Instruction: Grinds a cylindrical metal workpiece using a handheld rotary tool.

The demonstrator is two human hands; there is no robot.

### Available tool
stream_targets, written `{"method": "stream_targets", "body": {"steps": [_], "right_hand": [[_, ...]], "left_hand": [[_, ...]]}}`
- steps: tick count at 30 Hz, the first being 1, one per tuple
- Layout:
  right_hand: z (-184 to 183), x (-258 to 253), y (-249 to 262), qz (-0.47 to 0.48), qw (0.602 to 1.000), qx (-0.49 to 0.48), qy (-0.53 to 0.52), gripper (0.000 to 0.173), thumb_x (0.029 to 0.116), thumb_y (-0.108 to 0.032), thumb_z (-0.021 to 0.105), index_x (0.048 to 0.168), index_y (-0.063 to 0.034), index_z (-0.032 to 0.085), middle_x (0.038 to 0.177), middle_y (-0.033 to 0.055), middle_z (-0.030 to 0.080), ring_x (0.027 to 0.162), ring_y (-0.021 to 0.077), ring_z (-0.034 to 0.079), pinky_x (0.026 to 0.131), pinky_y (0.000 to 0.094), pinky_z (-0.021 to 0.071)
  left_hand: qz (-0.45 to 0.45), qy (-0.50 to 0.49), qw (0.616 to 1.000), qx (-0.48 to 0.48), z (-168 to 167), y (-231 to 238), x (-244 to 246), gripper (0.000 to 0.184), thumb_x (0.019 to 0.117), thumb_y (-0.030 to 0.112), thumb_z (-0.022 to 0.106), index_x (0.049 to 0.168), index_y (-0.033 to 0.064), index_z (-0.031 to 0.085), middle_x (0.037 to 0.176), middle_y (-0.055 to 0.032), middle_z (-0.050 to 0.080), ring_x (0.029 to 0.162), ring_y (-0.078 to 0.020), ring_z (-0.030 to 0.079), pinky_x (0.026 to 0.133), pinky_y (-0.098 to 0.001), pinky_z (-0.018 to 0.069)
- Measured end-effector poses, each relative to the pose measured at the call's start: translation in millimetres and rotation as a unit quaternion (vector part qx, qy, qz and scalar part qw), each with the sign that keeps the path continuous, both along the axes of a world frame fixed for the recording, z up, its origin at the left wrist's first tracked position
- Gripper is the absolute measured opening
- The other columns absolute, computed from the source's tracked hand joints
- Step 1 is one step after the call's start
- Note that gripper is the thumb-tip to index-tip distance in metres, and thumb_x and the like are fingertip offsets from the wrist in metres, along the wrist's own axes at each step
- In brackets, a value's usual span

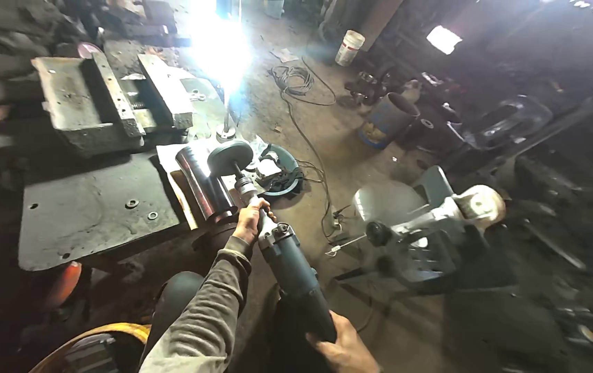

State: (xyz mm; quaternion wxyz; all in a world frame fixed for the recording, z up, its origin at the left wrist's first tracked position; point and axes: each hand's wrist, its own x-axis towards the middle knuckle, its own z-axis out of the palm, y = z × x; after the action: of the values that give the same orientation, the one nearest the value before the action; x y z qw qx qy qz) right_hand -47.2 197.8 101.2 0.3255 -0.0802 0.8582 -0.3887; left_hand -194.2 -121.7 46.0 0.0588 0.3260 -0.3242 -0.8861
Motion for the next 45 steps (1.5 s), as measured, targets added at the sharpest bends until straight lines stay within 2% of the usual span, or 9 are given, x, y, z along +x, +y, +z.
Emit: {"method": "stream_targets", "body": {"steps": [6, 11, 14, 17, 21, 25, 31, 38, 45], "right_hand": [[3, 0, -1, 0.019, 1.0, 0.015, 0.016, 0.053, 0.0814, -0.034, 0.085, 0.124, -0.0064, 0.069, 0.106, 0.0062, 0.076, 0.1, 0.0145, 0.073, 0.096, 0.0414, 0.0596], [14, 6, -5, 0.055, 0.996, 0.054, 0.038, 0.053, 0.083, -0.037, 0.083, 0.125, -0.0082, 0.069, 0.105, 0.0065, 0.077, 0.1, 0.0167, 0.073, 0.095, 0.0452, 0.0594], [21, 9, -10, 0.088, 0.992, 0.085, 0.035, 0.056, 0.0849, -0.038, 0.081, 0.131, -0.01, 0.066, 0.106, 0.0073, 0.076, 0.101, 0.0193, 0.073, 0.095, 0.048, 0.0584], [24, 11, -15, 0.115, 0.988, 0.1, 0.036, 0.056, 0.086, -0.04, 0.079, 0.133, -0.0137, 0.065, 0.106, 0.0058, 0.076, 0.099, 0.0196, 0.073, 0.093, 0.0498, 0.0588], [21, 14, -17, 0.127, 0.985, 0.105, 0.041, 0.055, 0.0865, -0.039, 0.078, 0.133, -0.0131, 0.065, 0.104, 0.0079, 0.076, 0.098, 0.0231, 0.074, 0.091, 0.053, 0.0587], [23, 18, -12, 0.108, 0.989, 0.096, 0.042, 0.054, 0.0867, -0.038, 0.079, 0.131, -0.0098, 0.065, 0.104, 0.0084, 0.076, 0.098, 0.0216, 0.074, 0.092, 0.05, 0.0588], [11, 11, -1, 0.053, 0.996, 0.064, 0.024, 0.053, 0.0826, -0.038, 0.082, 0.125, -0.0106, 0.069, 0.106, 0.0045, 0.076, 0.101, 0.0156, 0.073, 0.095, 0.0444, 0.0593], [-2, 2, 3, 0.0, 1.0, 0.0, -0.012, 0.052, 0.0804, -0.034, 0.085, 0.123, -0.0082, 0.069, 0.104, 0.0053, 0.076, 0.096, 0.0153, 0.073, 0.092, 0.0428, 0.0609], [-5, 1, 9, -0.006, 1.0, -0.007, -0.011, 0.05, 0.081, -0.034, 0.085, 0.121, -0.0072, 0.069, 0.1, 0.006, 0.076, 0.089, 0.0155, 0.074, 0.087, 0.0417, 0.0621]], "left_hand": [[-0.006, 0.038, 0.999, -0.01, 8, -5, 12, 0.01, 0.0982, 0.013, 0.055, 0.092, 0.006, 0.056, 0.068, -0.007, 0.058, 0.055, -0.02, 0.06, 0.056, -0.0372, 0.0571], [0.007, 0.079, 0.997, -0.023, 18, -16, 39, 0.018, 0.1012, 0.016, 0.049, 0.086, 0.0104, 0.056, 0.067, -0.0036, 0.056, 0.057, -0.0174, 0.059, 0.059, -0.0362, 0.0566], [0.03, 0.094, 0.995, -0.01, 21, -23, 58, 0.023, 0.1032, 0.017, 0.045, 0.083, 0.0105, 0.055, 0.066, -0.0029, 0.056, 0.056, -0.0171, 0.06, 0.059, -0.0349, 0.0577], [0.047, 0.123, 0.991, -0.001, 12, -32, 74, 0.028, 0.1045, 0.016, 0.041, 0.081, 0.0103, 0.054, 0.064, -0.0033, 0.057, 0.057, -0.0176, 0.061, 0.061, -0.035, 0.0587], [0.051, 0.151, 0.987, 0.009, 5, -36, 83, 0.032, 0.1046, 0.015, 0.037, 0.077, 0.0111, 0.053, 0.063, -0.0026, 0.056, 0.057, -0.0175, 0.061, 0.063, -0.0352, 0.059], [0.039, 0.111, 0.993, -0.011, 14, -28, 73, 0.03, 0.1053, 0.016, 0.038, 0.08, 0.0107, 0.053, 0.064, -0.0031, 0.057, 0.057, -0.0178, 0.061, 0.061, -0.0354, 0.0586], [0.013, 0.055, 0.998, 0.005, 24, -9, 43, 0.017, 0.1005, 0.015, 0.049, 0.085, 0.01, 0.055, 0.066, -0.004, 0.056, 0.055, -0.018, 0.058, 0.057, -0.0362, 0.0564], [-0.003, 0.023, 1.0, -0.016, 4, 2, 9, 0.006, 0.0969, 0.011, 0.057, 0.095, 0.006, 0.056, 0.068, -0.0074, 0.058, 0.056, -0.0205, 0.06, 0.056, -0.0383, 0.0574], [-0.005, 0.0, 1.0, -0.002, -4, 10, 1, 0.012, 0.097, 0.013, 0.057, 0.09, 0.0032, 0.056, 0.067, -0.0094, 0.06, 0.055, -0.0218, 0.062, 0.056, -0.0389, 0.0584]]}}
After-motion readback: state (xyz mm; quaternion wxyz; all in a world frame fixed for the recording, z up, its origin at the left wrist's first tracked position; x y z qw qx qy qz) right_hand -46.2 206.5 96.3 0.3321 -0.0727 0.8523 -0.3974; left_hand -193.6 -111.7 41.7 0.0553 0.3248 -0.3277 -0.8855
